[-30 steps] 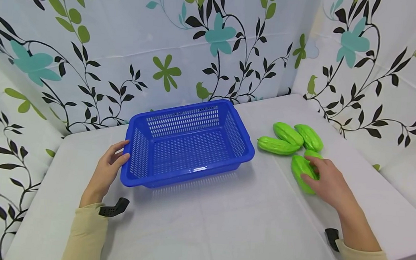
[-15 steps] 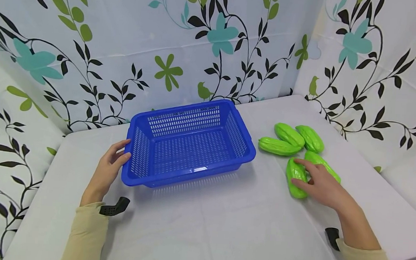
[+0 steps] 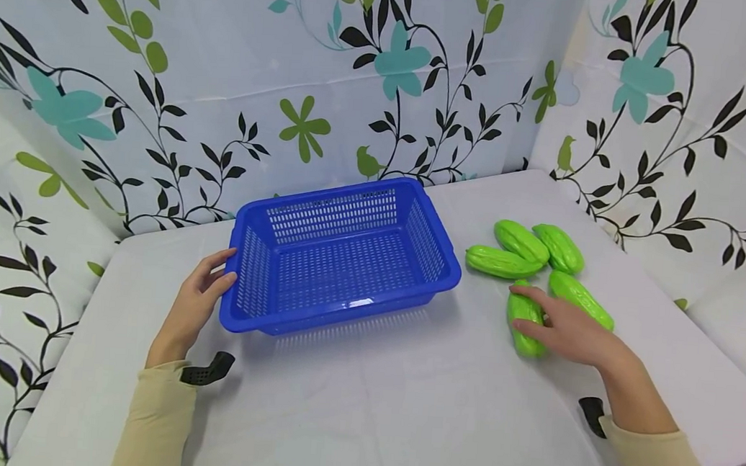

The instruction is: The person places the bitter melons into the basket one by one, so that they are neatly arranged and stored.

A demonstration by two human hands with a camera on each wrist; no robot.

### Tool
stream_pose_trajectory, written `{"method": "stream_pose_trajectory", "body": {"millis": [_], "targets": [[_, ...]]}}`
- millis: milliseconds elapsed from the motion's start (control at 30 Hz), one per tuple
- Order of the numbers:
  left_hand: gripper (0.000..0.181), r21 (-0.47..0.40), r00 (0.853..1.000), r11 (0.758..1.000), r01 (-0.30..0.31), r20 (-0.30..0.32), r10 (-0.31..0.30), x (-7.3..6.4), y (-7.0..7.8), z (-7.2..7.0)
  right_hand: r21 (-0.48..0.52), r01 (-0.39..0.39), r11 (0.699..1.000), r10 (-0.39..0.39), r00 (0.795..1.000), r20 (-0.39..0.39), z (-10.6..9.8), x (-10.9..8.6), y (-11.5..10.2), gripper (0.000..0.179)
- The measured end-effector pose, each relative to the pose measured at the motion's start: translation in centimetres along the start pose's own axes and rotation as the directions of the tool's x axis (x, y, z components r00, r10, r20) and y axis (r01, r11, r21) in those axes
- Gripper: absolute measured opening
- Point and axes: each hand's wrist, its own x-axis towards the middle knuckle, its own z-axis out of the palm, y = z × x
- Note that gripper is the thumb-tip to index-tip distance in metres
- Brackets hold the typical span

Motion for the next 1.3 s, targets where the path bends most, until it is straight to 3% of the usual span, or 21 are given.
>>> {"method": "stream_pose_trajectory", "body": {"millis": [367, 567, 667, 833, 1100, 1300], "targets": [[0.061, 0.006, 1.000, 1.000, 0.014, -0.006, -0.014, -0.2, -0.1, -0.3, 0.054, -0.085, 0.995, 0.089, 0.992, -0.085, -3.8, 2.4, -4.1, 0.068], [0.062, 0.012, 1.000, 1.000, 0.021, -0.007, -0.021, -0.3, -0.1, -0.5, 0.101, 0.047, 0.994, -0.037, 0.994, -0.100, -4.9, 5.0, -8.2, 0.065], [0.062, 0.014, 1.000, 1.000, 0.018, -0.004, -0.018, -0.3, -0.1, -0.5, 0.099, 0.136, 0.986, -0.125, 0.986, -0.106, -5.1, 6.6, -10.5, 0.063], [0.061, 0.016, 1.000, 1.000, 0.012, -0.004, -0.012, -0.3, 0.0, -0.6, 0.113, 0.218, 0.969, -0.209, 0.974, -0.089, -4.8, 9.4, -13.5, 0.062], [0.060, 0.014, 1.000, 1.000, 0.008, 0.007, -0.008, -0.2, 0.1, -0.7, 0.111, 0.265, 0.958, -0.262, 0.964, -0.037, -3.6, 13.6, -16.9, 0.061], [0.059, 0.000, 1.000, 1.000, 0.012, 0.029, -0.012, -0.3, 0.9, -0.5, 0.138, 0.297, 0.945, -0.301, 0.954, 0.009, -2.5, 16.3, -19.3, 0.061]]}}
